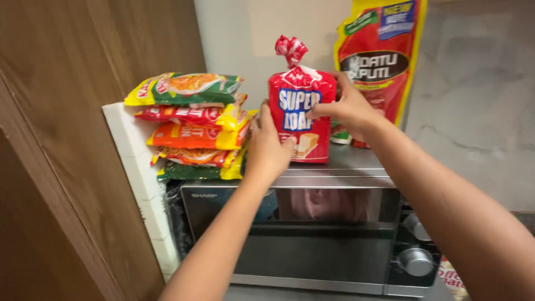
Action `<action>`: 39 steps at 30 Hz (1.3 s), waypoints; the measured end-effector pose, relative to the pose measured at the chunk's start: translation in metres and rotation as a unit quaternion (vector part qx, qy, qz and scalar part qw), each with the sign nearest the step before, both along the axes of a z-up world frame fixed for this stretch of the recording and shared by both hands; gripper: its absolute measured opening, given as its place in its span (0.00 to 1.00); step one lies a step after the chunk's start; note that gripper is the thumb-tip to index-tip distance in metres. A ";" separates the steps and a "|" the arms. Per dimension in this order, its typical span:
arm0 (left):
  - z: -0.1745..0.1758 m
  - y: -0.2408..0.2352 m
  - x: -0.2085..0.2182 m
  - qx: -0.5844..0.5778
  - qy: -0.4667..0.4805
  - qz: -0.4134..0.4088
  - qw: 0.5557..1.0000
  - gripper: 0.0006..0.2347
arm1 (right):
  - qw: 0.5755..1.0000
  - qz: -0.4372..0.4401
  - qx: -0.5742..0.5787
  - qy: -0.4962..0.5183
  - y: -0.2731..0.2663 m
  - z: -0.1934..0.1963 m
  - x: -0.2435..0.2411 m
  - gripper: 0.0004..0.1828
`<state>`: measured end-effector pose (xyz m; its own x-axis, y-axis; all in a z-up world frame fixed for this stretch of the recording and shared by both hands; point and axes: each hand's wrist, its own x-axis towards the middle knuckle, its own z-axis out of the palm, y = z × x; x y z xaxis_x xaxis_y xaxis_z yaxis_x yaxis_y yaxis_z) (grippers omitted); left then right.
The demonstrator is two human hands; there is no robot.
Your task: The person organizes various grocery items on top of a microwave oven in a kitchen. They handle packages of noodles, bread, coffee creamer, margarine, a bottle of Coca-Cola, and a bag of sugar, stacking them neatly. The person also handles a plastic bag containing white powder and places it on the stack.
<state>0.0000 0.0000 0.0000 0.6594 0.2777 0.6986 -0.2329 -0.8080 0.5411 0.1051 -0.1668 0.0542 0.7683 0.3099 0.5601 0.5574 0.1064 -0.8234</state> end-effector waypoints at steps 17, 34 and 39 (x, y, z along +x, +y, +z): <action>-0.004 -0.014 -0.028 -0.054 -0.036 -0.071 0.995 0.41 | 0.996 0.041 -0.046 0.061 0.022 0.006 -0.018 0.59; -0.010 -0.007 -0.014 -0.088 -0.021 -0.091 0.992 0.43 | 0.991 0.046 -0.090 0.083 0.030 -0.017 -0.022 0.72; -0.008 -0.007 0.001 -0.098 -0.036 -0.072 0.992 0.44 | 0.995 0.035 -0.063 0.072 0.036 -0.021 -0.014 0.69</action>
<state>0.0013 -0.0074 -0.0079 0.6519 0.3203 0.6873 -0.3818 -0.6445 0.6625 0.0906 -0.1306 0.0327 0.8116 0.4266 0.3991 0.4279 0.0310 -0.9033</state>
